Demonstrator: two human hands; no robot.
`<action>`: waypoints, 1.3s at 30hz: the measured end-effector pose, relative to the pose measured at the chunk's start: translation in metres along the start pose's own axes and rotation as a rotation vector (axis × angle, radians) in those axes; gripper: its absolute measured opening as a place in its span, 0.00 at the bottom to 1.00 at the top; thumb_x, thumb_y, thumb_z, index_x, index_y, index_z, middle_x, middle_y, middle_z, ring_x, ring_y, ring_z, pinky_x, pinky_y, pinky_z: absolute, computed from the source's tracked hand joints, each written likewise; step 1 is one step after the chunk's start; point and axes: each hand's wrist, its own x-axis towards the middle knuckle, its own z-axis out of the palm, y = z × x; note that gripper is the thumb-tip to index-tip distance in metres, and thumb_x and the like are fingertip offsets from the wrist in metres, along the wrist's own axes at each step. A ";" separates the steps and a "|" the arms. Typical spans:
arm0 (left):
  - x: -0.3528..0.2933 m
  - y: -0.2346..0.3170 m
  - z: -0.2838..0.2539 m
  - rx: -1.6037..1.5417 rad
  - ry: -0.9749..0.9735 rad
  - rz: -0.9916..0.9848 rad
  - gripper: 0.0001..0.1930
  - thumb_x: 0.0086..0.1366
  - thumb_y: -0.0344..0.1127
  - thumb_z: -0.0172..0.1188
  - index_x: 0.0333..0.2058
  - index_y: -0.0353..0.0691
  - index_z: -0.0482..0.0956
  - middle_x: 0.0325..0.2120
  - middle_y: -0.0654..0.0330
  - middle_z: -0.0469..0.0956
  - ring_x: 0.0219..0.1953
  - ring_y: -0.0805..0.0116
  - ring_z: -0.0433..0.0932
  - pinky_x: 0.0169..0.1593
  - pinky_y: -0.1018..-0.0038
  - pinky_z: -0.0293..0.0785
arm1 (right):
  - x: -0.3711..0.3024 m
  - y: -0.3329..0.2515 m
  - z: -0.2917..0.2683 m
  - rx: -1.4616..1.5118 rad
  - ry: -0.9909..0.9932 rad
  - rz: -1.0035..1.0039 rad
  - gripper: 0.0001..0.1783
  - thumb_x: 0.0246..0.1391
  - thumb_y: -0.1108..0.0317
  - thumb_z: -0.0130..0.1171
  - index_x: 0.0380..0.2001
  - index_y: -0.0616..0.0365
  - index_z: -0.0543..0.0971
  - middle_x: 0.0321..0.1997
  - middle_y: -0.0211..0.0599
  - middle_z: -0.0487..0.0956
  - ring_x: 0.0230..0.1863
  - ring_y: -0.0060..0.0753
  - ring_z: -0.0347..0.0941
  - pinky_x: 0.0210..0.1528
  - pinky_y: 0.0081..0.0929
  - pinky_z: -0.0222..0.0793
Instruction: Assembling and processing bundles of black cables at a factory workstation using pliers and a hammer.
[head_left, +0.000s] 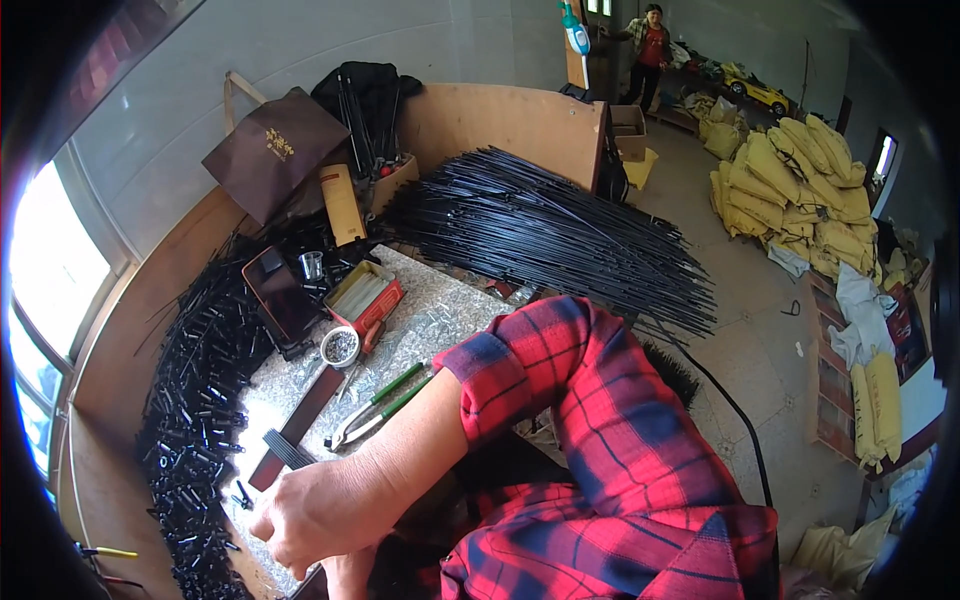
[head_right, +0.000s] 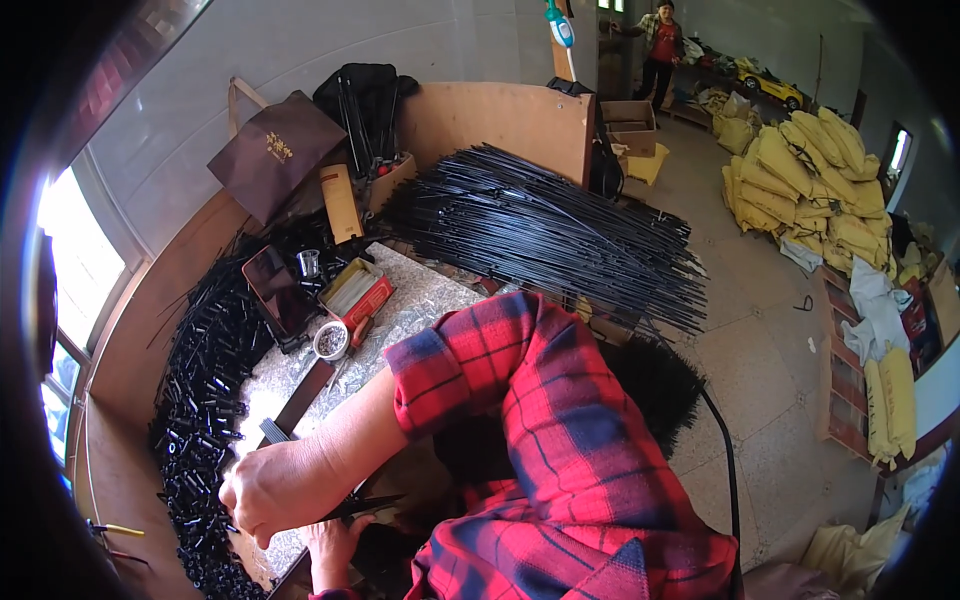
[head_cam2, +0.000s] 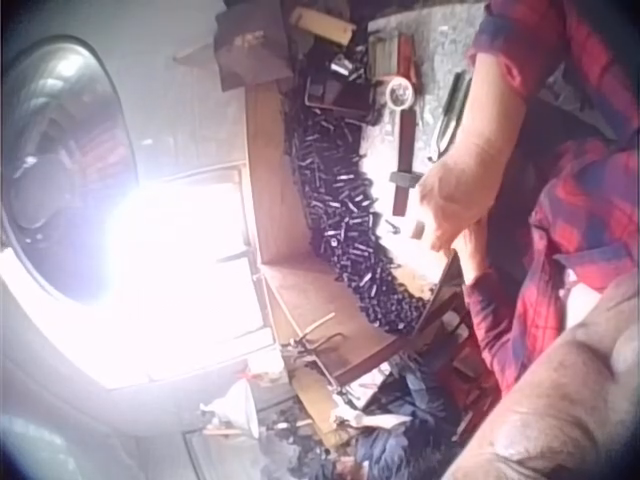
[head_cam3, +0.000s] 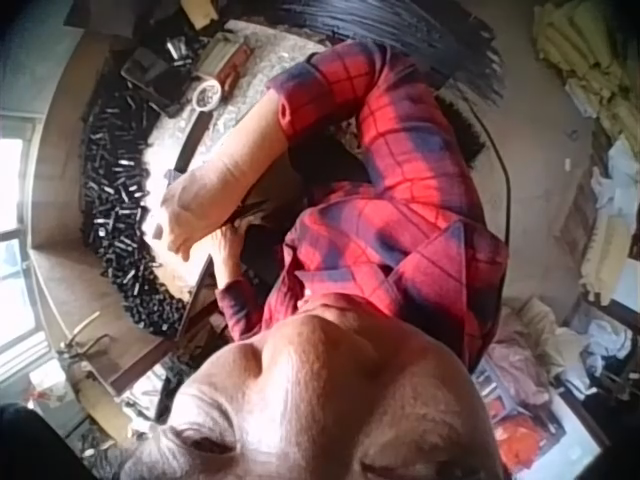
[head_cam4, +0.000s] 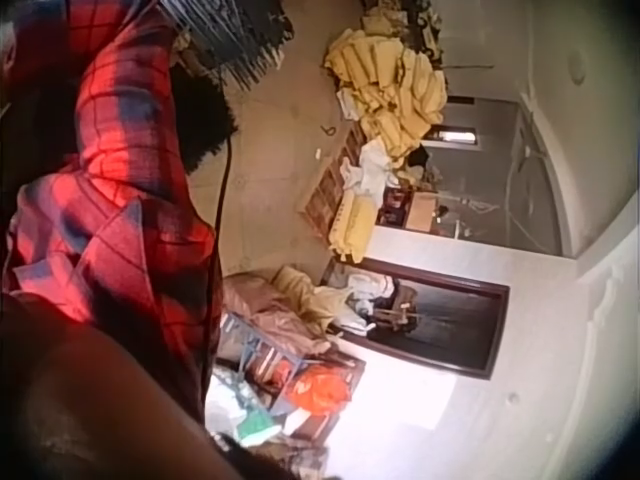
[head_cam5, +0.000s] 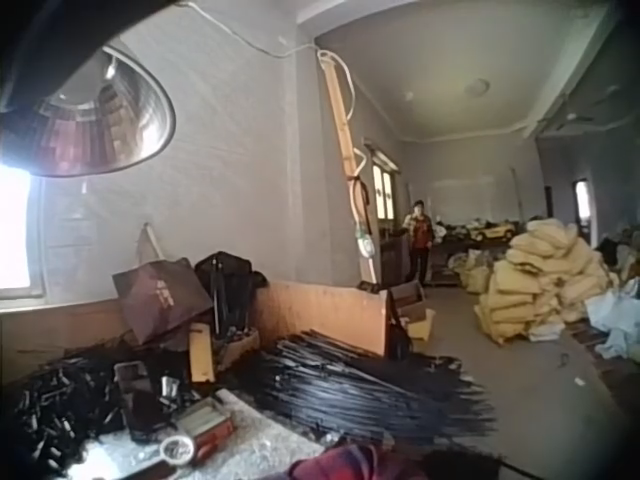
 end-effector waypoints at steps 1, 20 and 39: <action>-0.007 -0.002 0.000 -0.001 0.002 -0.022 0.34 0.57 0.59 0.58 0.53 0.37 0.71 0.53 0.46 0.70 0.58 0.49 0.65 0.61 0.57 0.56 | 0.005 -0.002 0.001 0.020 -0.024 -0.032 0.07 0.37 0.63 0.60 0.20 0.55 0.79 0.30 0.36 0.73 0.34 0.38 0.76 0.32 0.31 0.73; 0.001 0.001 -0.073 -0.232 0.371 0.098 0.39 0.44 0.48 0.73 0.53 0.36 0.69 0.52 0.47 0.70 0.57 0.47 0.66 0.56 0.58 0.65 | 0.062 -0.001 -0.080 -0.077 0.129 -0.358 0.08 0.48 0.66 0.59 0.22 0.59 0.79 0.24 0.37 0.77 0.25 0.35 0.76 0.32 0.28 0.72; 0.006 -0.041 -0.108 -1.488 0.534 -0.426 0.09 0.61 0.33 0.61 0.36 0.32 0.78 0.28 0.57 0.81 0.28 0.72 0.81 0.26 0.81 0.77 | 0.042 0.017 -0.063 0.119 0.370 0.525 0.17 0.56 0.61 0.59 0.44 0.60 0.76 0.26 0.30 0.74 0.23 0.20 0.67 0.24 0.18 0.63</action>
